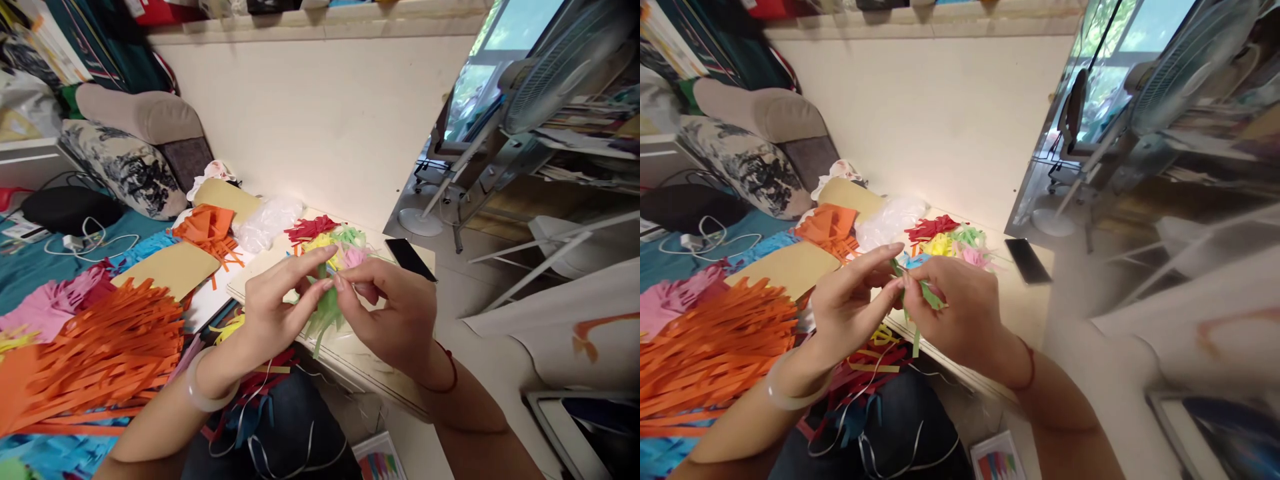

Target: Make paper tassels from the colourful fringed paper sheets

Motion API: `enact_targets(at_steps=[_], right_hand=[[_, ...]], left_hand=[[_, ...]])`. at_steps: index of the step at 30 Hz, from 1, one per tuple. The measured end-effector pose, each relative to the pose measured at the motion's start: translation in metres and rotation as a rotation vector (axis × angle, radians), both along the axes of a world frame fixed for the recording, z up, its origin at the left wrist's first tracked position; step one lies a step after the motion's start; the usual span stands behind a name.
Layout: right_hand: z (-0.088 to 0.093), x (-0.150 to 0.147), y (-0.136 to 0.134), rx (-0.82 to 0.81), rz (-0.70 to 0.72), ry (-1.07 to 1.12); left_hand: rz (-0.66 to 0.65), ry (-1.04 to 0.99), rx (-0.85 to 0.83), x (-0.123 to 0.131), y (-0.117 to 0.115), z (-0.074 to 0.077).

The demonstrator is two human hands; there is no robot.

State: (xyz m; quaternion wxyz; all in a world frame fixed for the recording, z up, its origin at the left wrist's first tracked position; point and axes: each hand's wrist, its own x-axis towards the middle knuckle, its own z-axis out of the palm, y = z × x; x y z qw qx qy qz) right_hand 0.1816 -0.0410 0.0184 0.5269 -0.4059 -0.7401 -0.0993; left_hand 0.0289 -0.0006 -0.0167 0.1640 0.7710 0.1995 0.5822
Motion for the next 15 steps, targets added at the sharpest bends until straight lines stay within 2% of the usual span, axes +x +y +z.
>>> enact_targets(at_steps=[15], right_hand=[[-0.0008, 0.0019, -0.0009, 0.032, -0.052, -0.06]], left_hand=[[0.131, 0.02, 0.131, 0.0088, -0.0011, -0.0019]])
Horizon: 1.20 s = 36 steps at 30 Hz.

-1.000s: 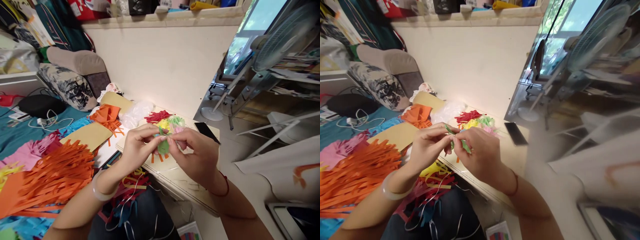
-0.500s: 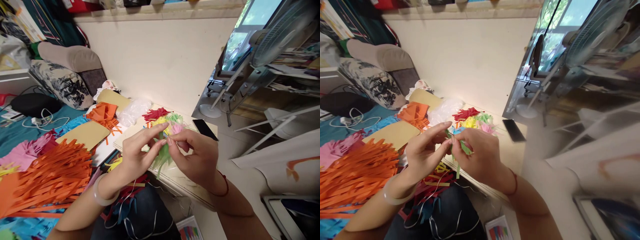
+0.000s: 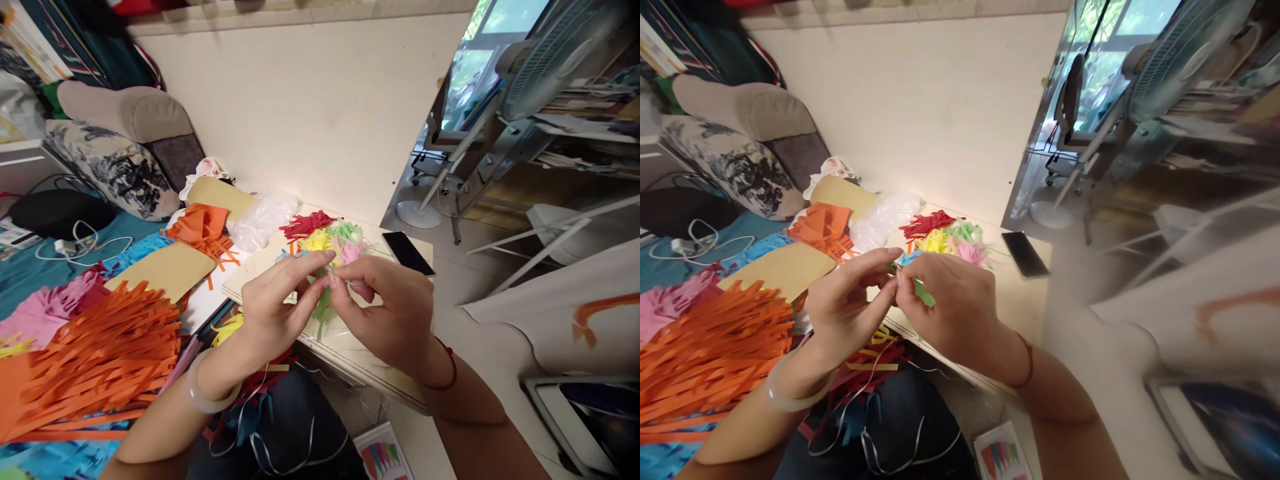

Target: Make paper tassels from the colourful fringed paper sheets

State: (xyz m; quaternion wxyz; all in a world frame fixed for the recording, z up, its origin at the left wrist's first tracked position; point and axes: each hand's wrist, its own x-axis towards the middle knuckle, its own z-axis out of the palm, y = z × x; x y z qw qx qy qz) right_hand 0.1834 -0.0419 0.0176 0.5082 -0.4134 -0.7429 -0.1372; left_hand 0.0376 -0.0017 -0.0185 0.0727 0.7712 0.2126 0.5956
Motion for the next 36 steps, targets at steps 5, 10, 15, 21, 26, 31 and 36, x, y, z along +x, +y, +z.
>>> enact_targets(at_steps=[5, 10, 15, 21, 26, 31, 36], right_hand=[[-0.004, 0.002, 0.001, 0.055, -0.041, -0.055], [-0.008, 0.004, -0.001, 0.102, -0.095, -0.127], [-0.013, 0.005, -0.002, 0.127, -0.111, -0.148], [-0.009, 0.006, -0.002, 0.071, -0.055, -0.11], [-0.001, 0.007, -0.004, -0.051, -0.022, -0.033], [0.002, 0.008, -0.007, -0.106, 0.012, -0.005], [0.002, 0.01, -0.008, -0.151, 0.0, 0.009]], left_hand=[[0.008, 0.021, 0.001, 0.001, 0.0, -0.001], [0.054, 0.068, 0.021, 0.0, 0.0, -0.001], [0.068, 0.088, 0.024, 0.001, -0.001, 0.002], [0.062, 0.108, 0.034, 0.0, -0.001, 0.002], [0.064, 0.138, 0.064, 0.0, -0.001, 0.002], [0.095, 0.14, 0.096, 0.001, -0.002, 0.0], [0.164, 0.171, 0.144, 0.002, -0.002, 0.001]])
